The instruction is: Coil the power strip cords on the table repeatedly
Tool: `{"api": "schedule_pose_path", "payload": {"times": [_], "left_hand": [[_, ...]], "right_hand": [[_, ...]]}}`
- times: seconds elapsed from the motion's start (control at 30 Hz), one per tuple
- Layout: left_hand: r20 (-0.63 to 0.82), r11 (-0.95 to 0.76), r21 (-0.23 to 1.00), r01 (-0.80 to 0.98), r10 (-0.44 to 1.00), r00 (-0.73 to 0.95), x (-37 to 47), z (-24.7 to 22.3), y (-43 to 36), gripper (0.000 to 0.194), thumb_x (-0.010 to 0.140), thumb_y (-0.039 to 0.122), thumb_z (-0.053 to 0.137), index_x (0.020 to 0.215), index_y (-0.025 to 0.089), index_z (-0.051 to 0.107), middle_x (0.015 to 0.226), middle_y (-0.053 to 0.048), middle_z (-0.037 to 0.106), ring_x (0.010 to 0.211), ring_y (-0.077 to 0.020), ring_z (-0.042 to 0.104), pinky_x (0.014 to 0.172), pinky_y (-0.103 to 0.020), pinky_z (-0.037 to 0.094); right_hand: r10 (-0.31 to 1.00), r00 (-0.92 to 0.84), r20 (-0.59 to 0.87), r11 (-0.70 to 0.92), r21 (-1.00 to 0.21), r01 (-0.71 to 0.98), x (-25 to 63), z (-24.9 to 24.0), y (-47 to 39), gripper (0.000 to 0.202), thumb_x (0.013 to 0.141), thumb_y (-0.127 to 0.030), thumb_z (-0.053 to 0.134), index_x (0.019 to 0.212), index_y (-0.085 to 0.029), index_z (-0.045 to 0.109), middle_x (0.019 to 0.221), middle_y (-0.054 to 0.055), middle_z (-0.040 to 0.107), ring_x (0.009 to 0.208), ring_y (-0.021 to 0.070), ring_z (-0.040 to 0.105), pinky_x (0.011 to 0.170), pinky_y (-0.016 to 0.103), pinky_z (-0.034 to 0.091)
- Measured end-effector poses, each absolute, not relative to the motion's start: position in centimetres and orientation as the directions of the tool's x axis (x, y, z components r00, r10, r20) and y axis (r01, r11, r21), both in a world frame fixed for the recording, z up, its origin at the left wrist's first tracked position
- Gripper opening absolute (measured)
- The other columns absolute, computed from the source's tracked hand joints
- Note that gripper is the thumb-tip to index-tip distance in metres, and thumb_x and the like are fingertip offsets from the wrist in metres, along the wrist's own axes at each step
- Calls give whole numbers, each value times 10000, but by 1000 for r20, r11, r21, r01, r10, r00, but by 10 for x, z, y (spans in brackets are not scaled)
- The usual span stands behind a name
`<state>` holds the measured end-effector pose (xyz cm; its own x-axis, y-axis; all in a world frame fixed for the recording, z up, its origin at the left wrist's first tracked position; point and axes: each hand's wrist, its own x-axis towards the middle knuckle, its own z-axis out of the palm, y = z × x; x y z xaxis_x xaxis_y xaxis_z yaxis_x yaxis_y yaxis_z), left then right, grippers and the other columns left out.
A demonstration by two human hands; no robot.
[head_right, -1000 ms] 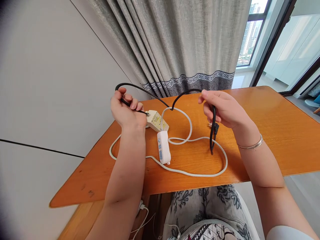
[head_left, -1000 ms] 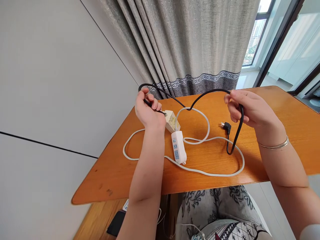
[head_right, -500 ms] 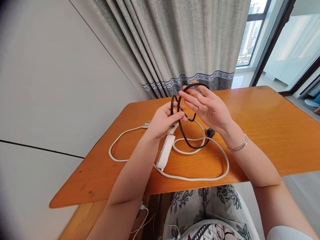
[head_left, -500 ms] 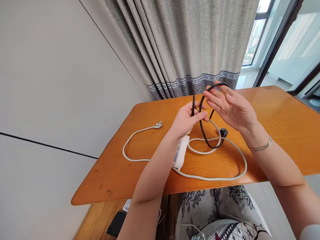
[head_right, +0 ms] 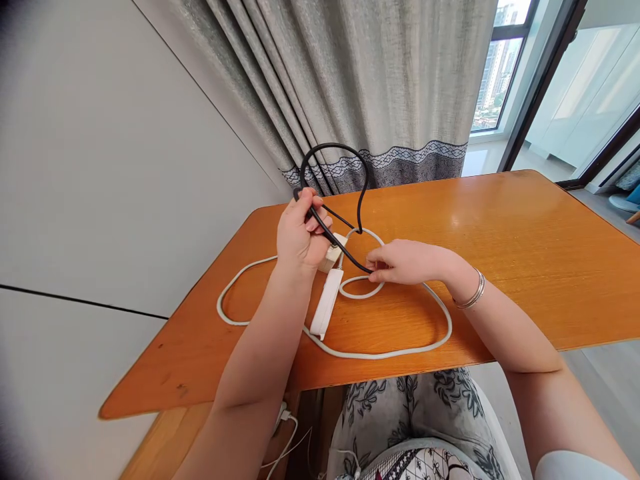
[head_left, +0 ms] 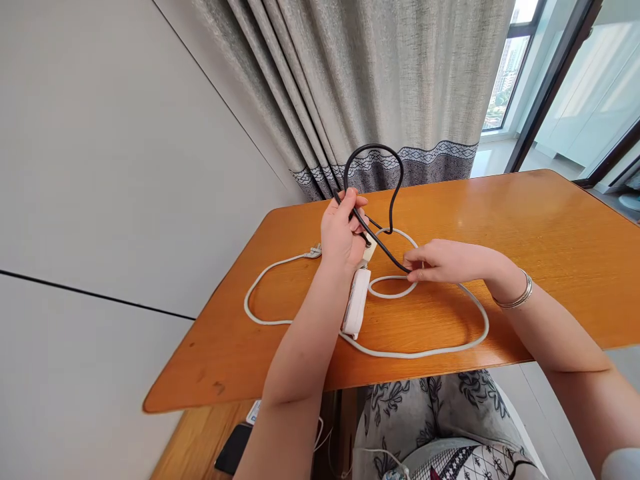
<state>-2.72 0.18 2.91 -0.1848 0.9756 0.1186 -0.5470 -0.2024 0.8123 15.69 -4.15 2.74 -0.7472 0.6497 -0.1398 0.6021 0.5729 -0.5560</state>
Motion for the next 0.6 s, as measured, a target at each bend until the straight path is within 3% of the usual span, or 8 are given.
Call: {"api": "schedule_pose_path", "payload": {"times": [0.17, 0.33, 0.43, 0.6], "left_hand": [[118, -192, 807, -558, 979, -166, -32, 27, 9, 198, 901, 359, 682, 795, 196, 648, 690, 7, 714, 322, -9, 298, 331, -194, 245], [88, -115, 820, -560, 993, -76, -34, 27, 8, 227, 963, 338, 576, 809, 184, 643, 787, -21, 746, 325, -6, 273, 343, -202, 238], [61, -91, 819, -566, 996, -72, -33, 29, 6, 223, 966, 295, 551, 793, 176, 628, 735, -10, 719, 328, -8, 273, 348, -198, 234], [38, -68, 850, -523, 997, -68, -31, 31, 1, 257, 953, 325, 569, 749, 171, 597, 539, 47, 549, 318, -18, 241, 341, -182, 196]], "right_hand": [[713, -701, -12, 445, -765, 466, 164, 30, -40, 206, 963, -277, 527, 777, -191, 509, 704, 1, 658, 608, 108, 535, 600, 251, 379], [817, -539, 204, 302, -948, 99, 169, 31, -34, 247, 931, -408, 592, 854, -174, 571, 571, -58, 484, 496, 74, 366, 478, 229, 254], [866, -415, 279, 270, -959, -81, 170, 31, -30, 289, 903, -458, 645, 866, -189, 545, 567, -64, 480, 468, 62, 320, 444, 219, 197], [867, -221, 447, 410, -891, -195, 162, 21, -20, 316, 900, -493, 656, 876, -214, 509, 610, -57, 524, 498, 70, 401, 464, 197, 289]]}}
